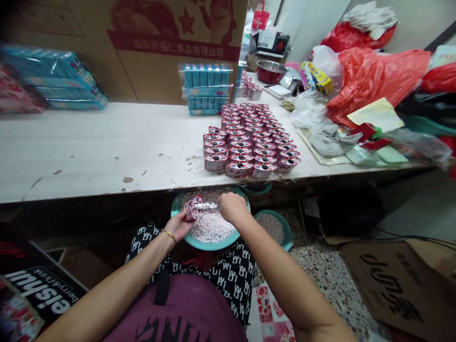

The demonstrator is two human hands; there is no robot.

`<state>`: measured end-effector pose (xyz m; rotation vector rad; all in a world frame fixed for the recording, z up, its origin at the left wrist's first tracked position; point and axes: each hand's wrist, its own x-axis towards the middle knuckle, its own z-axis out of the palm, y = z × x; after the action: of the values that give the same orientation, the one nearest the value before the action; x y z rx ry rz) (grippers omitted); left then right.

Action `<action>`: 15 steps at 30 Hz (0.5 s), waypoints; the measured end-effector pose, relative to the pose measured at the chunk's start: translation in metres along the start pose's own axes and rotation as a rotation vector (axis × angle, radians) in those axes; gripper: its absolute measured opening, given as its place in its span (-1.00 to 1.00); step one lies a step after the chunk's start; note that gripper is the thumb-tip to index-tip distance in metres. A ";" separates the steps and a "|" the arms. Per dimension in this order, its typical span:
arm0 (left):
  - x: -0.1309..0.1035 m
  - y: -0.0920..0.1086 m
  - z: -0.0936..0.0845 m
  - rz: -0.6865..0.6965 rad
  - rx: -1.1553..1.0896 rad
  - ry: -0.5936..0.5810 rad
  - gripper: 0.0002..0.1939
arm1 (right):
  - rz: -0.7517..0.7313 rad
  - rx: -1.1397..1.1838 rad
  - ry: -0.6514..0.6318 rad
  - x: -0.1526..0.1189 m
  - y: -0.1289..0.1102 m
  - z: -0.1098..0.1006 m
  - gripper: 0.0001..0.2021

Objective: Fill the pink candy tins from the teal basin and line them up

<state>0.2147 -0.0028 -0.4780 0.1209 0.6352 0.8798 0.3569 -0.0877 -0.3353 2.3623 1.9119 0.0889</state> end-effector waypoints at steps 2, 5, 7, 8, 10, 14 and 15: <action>-0.001 -0.001 0.001 -0.007 -0.003 0.007 -0.88 | -0.018 -0.080 -0.010 -0.001 -0.014 -0.010 -0.70; -0.002 -0.002 0.002 -0.012 -0.017 0.024 -0.87 | -0.055 -0.140 -0.010 -0.003 -0.031 -0.020 -0.70; -0.003 -0.002 0.003 -0.017 -0.033 0.033 -0.87 | -0.066 -0.156 -0.011 -0.006 -0.034 -0.026 -0.71; -0.004 -0.001 0.003 -0.020 -0.041 0.036 -0.87 | -0.063 -0.154 -0.008 -0.008 -0.032 -0.028 -0.72; -0.008 0.001 0.002 -0.032 -0.051 0.033 -0.87 | -0.036 -0.130 0.010 -0.013 -0.020 -0.029 -0.73; -0.027 0.011 0.003 -0.063 -0.053 -0.017 -0.87 | 0.051 0.093 0.078 -0.021 0.030 -0.010 -0.71; -0.033 0.014 0.007 -0.056 -0.036 -0.042 -0.88 | 0.063 0.186 0.100 -0.022 0.044 -0.001 -0.70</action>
<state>0.1939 -0.0174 -0.4520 0.0890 0.5805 0.8325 0.3949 -0.1182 -0.3293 2.5847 1.9689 0.0360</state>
